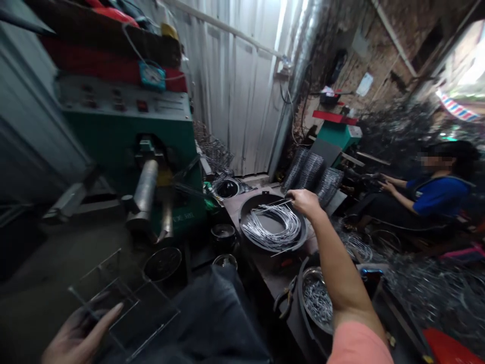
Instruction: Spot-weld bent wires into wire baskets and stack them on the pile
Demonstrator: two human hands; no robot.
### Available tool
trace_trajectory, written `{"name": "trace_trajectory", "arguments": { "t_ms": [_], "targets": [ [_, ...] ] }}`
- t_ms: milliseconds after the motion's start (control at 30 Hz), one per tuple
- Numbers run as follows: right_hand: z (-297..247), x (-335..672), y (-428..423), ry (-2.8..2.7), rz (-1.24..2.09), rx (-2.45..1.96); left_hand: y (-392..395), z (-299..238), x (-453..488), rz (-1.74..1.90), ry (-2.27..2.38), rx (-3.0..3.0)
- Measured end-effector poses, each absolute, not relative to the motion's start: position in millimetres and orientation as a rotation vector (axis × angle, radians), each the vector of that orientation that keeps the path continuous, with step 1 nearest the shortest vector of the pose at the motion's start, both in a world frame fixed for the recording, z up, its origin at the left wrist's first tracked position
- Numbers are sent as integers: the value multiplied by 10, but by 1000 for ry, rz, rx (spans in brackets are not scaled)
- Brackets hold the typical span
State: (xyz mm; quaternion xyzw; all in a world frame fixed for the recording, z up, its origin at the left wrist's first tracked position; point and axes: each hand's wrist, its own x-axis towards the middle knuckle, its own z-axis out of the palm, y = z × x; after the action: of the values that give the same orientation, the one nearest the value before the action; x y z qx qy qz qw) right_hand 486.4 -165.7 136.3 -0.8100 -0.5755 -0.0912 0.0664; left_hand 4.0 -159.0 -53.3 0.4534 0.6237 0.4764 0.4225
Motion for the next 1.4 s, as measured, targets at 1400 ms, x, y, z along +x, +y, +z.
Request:
{"name": "trace_trajectory", "arguments": {
  "t_ms": [1400],
  "targets": [
    [-610, 3117, -246, -1908, 491, -1249, -595, -509, 79, 1203, 1080, 874]
  ]
}}
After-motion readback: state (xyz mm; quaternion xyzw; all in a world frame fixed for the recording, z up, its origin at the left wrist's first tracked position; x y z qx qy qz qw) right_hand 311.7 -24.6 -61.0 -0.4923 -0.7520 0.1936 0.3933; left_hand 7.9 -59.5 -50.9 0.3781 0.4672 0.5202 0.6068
